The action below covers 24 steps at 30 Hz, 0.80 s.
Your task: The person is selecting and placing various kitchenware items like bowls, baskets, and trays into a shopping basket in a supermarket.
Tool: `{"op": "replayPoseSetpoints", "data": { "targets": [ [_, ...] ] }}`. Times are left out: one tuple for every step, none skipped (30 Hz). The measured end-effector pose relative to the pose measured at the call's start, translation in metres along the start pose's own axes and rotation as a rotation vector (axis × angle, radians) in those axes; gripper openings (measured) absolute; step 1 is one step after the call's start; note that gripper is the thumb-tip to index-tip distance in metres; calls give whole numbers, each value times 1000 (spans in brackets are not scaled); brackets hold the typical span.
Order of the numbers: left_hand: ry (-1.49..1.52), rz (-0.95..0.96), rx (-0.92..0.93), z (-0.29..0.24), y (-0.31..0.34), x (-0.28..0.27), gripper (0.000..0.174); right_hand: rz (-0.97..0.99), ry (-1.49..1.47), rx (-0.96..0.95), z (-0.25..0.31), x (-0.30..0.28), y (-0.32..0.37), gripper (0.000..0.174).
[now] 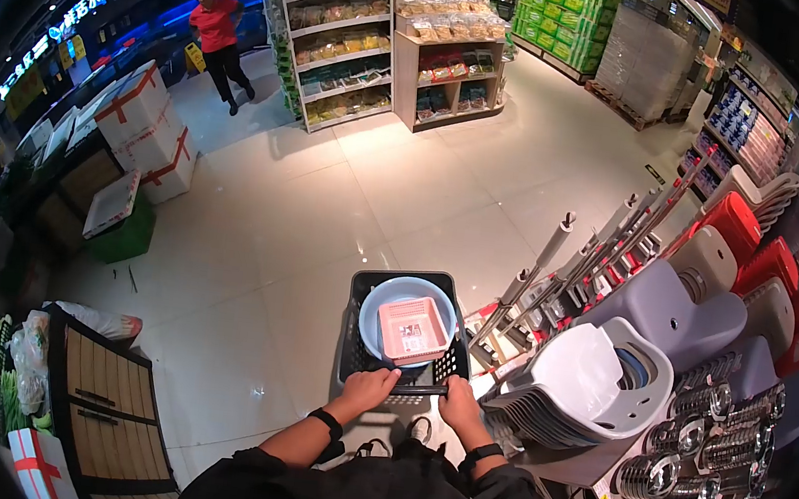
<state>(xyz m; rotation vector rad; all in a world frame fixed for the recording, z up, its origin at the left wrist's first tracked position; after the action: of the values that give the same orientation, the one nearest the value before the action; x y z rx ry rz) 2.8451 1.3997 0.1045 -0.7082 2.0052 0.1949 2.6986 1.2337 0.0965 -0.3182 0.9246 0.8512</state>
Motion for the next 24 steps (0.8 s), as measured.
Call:
{"op": "replayPoseSetpoints", "data": {
  "targets": [
    [-8,1,-8,5,-4,0,48,7,-7,-5,3,1,-4,24],
    [-24,-22,-6,9,-9,0,47,3,0,-14,5,1,-8,25],
    [-38,-44,-3,12,-14,-1,46,-1,9,-21,6,2,-12,25],
    [-43,-42,-8,15,-20,-2,46,14,11,-26,7,3,-18,25],
    [-48,-52,-11,19,-26,-4,46,20,6,-27,7,4,-24,25],
    [-54,-61,-12,24,-33,-5,46,40,6,-33,9,6,-31,26],
    [-70,-64,-31,28,-40,-5,45,62,6,-34,9,8,-36,27],
    [-90,-52,-45,34,-47,-5,45,80,20,-31,10,9,-42,27],
    [-107,-38,-58,38,-54,-7,45,85,38,-31,14,9,-47,28],
    [-108,-38,-56,39,-60,-12,45,80,35,-47,18,8,-53,25],
    [-125,5,-53,43,-68,-12,43,75,33,-64,23,5,-58,23],
    [-134,13,-20,43,-76,-18,42,61,19,-83,24,7,-63,24],
    [-141,26,11,44,-80,-21,41,56,18,-86,25,8,-67,24],
    [-137,42,28,49,-85,-18,41,64,11,-73,25,8,-70,25],
    [-133,53,48,51,-93,-19,41,67,5,-63,26,8,-75,26],
    [-108,62,31,54,-98,-19,42,62,20,-65,27,8,-79,26],
    [-101,71,36,55,-104,-19,42,62,22,-53,28,8,-83,26],
    [-94,64,16,59,-108,-19,42,53,21,-54,30,7,-87,26],
    [-87,58,-3,63,-112,-20,43,42,18,-54,33,7,-90,26],
    [-72,45,-24,68,-117,-18,44,15,-8,-47,36,6,-93,24],
    [-66,58,-15,68,-122,-20,44,12,-7,-31,36,7,-98,24],
    [-65,49,3,68,-128,-24,44,-9,1,-31,37,7,-103,23],
    [-63,43,22,68,-134,-27,44,-29,8,-27,39,8,-107,22],
    [-61,41,14,72,-141,-26,44,-56,-9,-44,39,9,-112,20]
  ]
}}
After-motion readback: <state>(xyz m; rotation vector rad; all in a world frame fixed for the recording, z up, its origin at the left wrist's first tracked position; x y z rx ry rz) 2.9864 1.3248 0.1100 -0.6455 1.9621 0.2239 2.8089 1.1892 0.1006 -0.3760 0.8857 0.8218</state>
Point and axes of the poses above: each hand's wrist, its own y-axis away from the middle knuckle, its own x-axis out of the palm, z = x × y, the point moved 5 cm from there along -y, towards the middle knuckle, and after that the axes turned 9 degrees about x, right-handed, at the moved point
